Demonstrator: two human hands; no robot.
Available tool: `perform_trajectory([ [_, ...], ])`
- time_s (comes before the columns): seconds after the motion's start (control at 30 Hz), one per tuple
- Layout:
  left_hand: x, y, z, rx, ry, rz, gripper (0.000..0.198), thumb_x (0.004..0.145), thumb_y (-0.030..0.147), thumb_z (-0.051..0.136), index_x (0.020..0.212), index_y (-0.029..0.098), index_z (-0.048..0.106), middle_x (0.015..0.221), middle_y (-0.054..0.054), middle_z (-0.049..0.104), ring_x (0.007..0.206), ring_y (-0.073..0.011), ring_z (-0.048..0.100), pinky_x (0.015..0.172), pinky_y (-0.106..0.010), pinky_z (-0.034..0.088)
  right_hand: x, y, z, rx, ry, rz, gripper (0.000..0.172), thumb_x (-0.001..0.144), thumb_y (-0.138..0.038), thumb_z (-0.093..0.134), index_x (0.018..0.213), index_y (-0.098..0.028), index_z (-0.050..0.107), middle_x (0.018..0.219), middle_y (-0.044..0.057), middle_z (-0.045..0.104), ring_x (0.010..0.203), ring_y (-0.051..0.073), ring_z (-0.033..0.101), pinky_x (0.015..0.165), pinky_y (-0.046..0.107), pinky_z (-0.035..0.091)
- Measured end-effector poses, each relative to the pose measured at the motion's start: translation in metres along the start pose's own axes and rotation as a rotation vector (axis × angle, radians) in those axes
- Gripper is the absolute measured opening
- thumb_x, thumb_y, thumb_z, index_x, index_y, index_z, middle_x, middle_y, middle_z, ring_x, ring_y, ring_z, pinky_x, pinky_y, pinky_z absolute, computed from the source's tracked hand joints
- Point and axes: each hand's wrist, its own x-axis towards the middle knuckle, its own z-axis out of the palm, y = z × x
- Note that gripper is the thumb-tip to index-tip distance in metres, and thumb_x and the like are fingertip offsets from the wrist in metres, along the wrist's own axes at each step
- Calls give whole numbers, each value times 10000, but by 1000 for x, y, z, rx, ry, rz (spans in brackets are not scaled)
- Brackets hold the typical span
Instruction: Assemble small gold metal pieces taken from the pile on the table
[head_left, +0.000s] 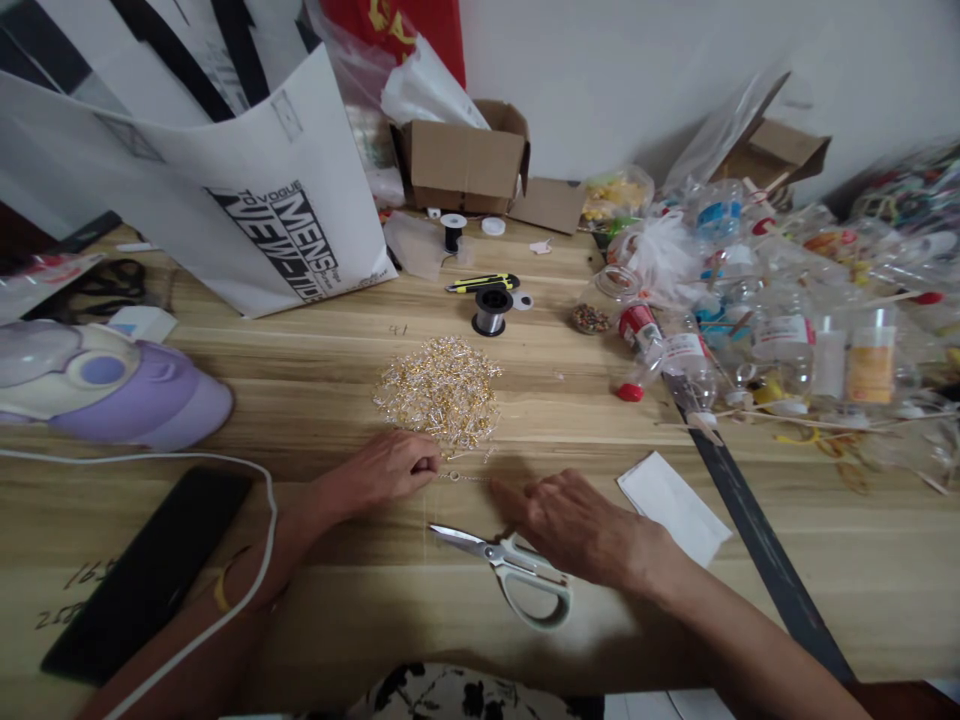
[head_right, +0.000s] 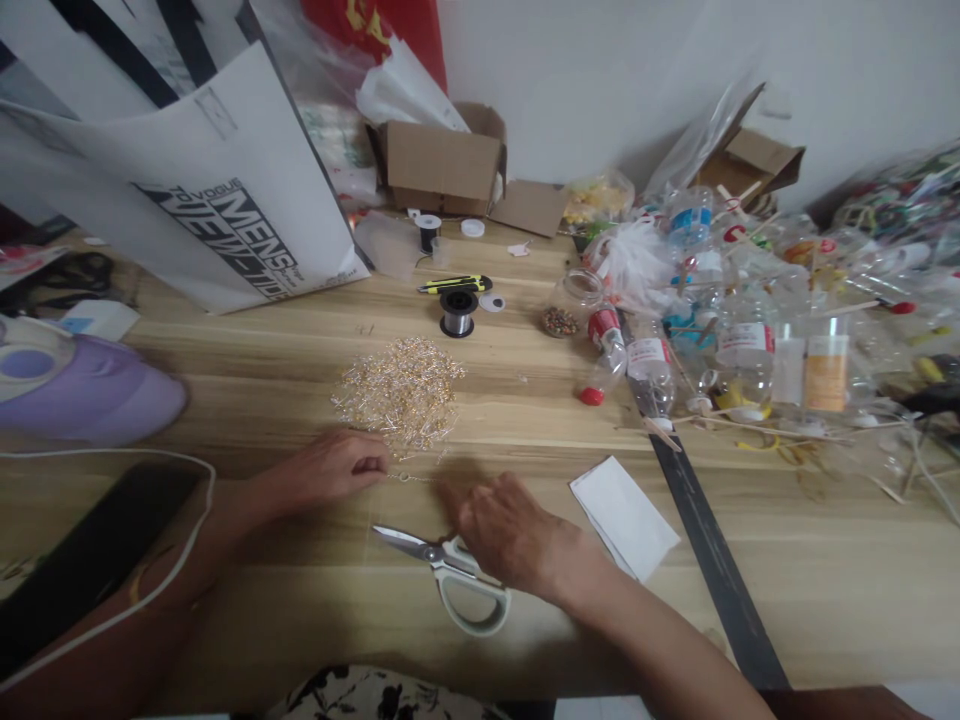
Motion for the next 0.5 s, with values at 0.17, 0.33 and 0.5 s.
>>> perform_trajectory([
  [0.17, 0, -2, -1, -10, -15, -7, 112, 733, 129, 504, 673, 158, 594, 649, 14, 570, 618, -107, 485, 596, -211, 301, 0, -2, -4, -10, 1, 11, 170, 857, -107, 422, 988, -127, 530, 752, 87, 613, 667, 169, 531, 568, 283, 283],
  [0.33, -1, -7, -1, -20, -12, 5, 111, 720, 125, 505, 672, 163, 598, 636, 17, 560, 602, -103, 475, 582, -207, 298, 1, -4, -5, -29, 23, 25, 163, 857, -113, 433, 979, -138, 538, 758, 76, 612, 657, 169, 534, 545, 283, 259],
  [0.5, -2, -9, -1, -39, -13, -2, 99, 723, 135, 513, 669, 162, 591, 637, 18, 561, 595, -100, 472, 573, -204, 299, 0, -2, -3, -49, 35, 16, 207, 853, -114, 442, 1041, -132, 525, 730, 71, 608, 643, 165, 523, 541, 283, 242],
])
